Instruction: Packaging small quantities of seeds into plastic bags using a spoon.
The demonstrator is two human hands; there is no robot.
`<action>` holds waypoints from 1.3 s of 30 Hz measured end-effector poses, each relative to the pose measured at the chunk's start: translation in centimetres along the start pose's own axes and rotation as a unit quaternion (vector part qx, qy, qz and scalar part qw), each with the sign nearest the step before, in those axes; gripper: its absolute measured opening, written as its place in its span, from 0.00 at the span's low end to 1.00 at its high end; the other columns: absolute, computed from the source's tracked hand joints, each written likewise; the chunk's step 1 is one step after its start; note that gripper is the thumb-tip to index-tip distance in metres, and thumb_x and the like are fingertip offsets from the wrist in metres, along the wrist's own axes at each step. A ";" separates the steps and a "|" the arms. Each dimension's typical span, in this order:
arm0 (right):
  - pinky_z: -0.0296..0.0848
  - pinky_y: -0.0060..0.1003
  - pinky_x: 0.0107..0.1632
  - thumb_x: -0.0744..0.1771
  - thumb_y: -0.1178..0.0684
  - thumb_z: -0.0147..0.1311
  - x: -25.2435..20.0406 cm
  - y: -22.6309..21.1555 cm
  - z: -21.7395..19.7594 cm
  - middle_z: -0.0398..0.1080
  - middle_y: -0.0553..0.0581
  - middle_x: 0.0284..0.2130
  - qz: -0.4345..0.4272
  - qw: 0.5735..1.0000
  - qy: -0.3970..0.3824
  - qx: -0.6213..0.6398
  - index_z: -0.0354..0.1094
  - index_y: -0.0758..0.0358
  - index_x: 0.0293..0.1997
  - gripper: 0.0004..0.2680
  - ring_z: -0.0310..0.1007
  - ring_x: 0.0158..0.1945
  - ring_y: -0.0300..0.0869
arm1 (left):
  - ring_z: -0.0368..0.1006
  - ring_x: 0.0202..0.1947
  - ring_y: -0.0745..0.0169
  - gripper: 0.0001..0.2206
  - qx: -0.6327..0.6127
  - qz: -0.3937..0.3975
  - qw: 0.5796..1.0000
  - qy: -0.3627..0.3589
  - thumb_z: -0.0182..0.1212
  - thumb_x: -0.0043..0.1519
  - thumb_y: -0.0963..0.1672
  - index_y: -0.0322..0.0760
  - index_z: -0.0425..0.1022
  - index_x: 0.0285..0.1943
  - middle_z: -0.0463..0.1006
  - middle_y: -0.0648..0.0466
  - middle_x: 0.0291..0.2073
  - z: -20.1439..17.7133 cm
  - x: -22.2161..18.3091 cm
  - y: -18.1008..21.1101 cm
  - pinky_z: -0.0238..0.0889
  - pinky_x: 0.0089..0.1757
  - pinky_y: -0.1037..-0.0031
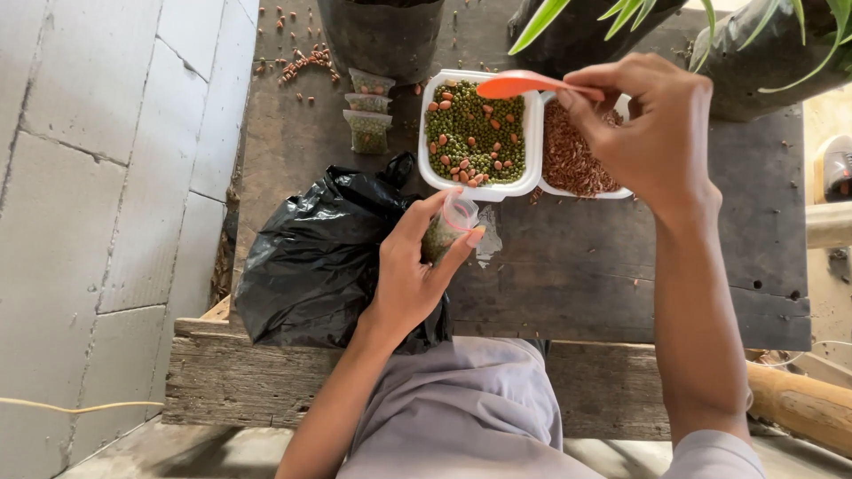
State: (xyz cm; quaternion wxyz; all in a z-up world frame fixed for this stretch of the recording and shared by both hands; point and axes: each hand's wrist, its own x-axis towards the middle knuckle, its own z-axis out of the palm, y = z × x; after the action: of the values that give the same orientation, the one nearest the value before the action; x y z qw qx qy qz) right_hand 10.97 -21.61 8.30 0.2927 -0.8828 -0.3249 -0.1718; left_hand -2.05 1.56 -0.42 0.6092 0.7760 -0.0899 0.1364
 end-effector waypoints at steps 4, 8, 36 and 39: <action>0.67 0.33 0.37 0.73 0.70 0.73 -0.2 0.3 0.8 0.77 0.64 0.36 0.020 0.998 0.038 0.050 0.80 0.79 0.48 0.04 0.69 0.37 0.42 | 0.76 0.48 0.59 0.17 0.022 0.049 0.998 0.015 0.61 0.69 0.46 0.34 0.69 0.63 0.77 0.52 0.48 0.1 0.1 -0.2 0.69 0.53 0.69; 0.60 0.32 0.34 0.76 0.64 0.64 -1.2 0.9 2.6 0.71 0.60 0.34 0.040 0.993 0.085 0.074 0.79 0.76 0.49 0.03 0.64 0.36 0.40 | 0.76 0.46 0.61 0.17 0.035 0.029 0.999 0.012 0.60 0.69 0.46 0.34 0.71 0.63 0.77 0.52 0.45 0.2 0.3 0.1 0.69 0.52 0.71; 0.57 0.30 0.32 0.76 0.60 0.54 -2.3 0.6 4.1 0.73 0.60 0.30 0.098 0.969 0.119 0.191 0.72 0.75 0.43 0.08 0.62 0.28 0.37 | 0.76 0.46 0.60 0.17 0.075 0.027 0.997 0.019 0.60 0.69 0.46 0.35 0.69 0.63 0.77 0.52 0.45 0.5 0.3 0.1 0.70 0.51 0.71; 0.63 0.31 0.34 0.76 0.61 0.51 -2.5 0.8 4.3 0.72 0.62 0.29 0.080 0.963 0.126 0.222 0.70 0.76 0.43 0.08 0.69 0.30 0.41 | 0.76 0.45 0.61 0.17 0.077 0.026 0.996 0.021 0.59 0.70 0.47 0.36 0.69 0.63 0.76 0.52 0.44 0.5 0.3 0.1 0.69 0.49 0.71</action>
State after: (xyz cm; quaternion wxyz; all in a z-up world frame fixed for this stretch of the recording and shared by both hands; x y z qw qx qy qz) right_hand 10.18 -20.59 3.47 0.5330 -0.7896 -0.2437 -0.1815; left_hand -1.77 1.07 -0.35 0.5457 0.8150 -0.0864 0.1745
